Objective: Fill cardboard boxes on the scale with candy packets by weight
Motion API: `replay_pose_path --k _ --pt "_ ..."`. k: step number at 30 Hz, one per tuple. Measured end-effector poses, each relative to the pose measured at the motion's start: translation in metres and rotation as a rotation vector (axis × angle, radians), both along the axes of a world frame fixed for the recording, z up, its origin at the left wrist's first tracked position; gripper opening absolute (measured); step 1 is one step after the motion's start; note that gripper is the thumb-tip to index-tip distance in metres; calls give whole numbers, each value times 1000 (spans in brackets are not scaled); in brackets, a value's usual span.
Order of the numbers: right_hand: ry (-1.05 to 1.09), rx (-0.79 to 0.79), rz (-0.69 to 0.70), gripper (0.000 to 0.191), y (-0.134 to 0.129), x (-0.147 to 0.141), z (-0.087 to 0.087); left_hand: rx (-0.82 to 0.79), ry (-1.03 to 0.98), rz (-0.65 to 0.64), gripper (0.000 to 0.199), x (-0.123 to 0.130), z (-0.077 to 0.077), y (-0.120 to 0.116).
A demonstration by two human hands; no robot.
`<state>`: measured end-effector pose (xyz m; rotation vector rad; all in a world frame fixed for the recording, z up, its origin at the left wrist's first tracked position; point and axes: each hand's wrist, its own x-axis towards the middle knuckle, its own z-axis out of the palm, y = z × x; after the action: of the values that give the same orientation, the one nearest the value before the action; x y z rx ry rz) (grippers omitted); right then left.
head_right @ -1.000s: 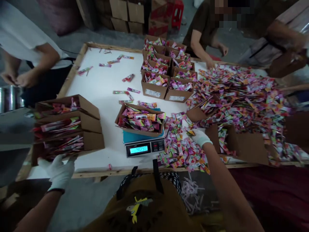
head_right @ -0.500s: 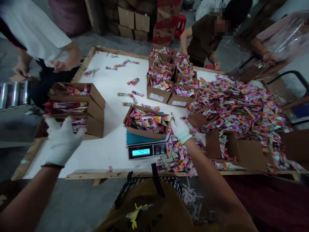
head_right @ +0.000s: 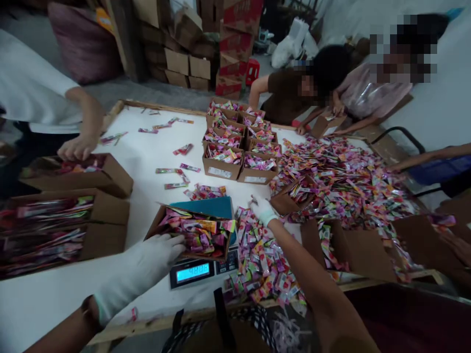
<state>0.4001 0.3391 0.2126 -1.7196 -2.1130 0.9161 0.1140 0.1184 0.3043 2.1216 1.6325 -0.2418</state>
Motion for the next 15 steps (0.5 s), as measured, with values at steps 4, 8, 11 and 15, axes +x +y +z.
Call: replay_pose_path --k 4,8,11,15 --pt "103 54 67 33 -11 -20 45 -77 56 62 37 4 14 -3" --pt "122 222 600 29 -68 -62 101 -89 11 63 32 6 21 14" --pt "-288 155 814 22 -102 -98 114 -86 2 55 33 6 22 21" --pt "-655 -20 756 24 -111 -120 101 -75 16 64 31 6 17 16"
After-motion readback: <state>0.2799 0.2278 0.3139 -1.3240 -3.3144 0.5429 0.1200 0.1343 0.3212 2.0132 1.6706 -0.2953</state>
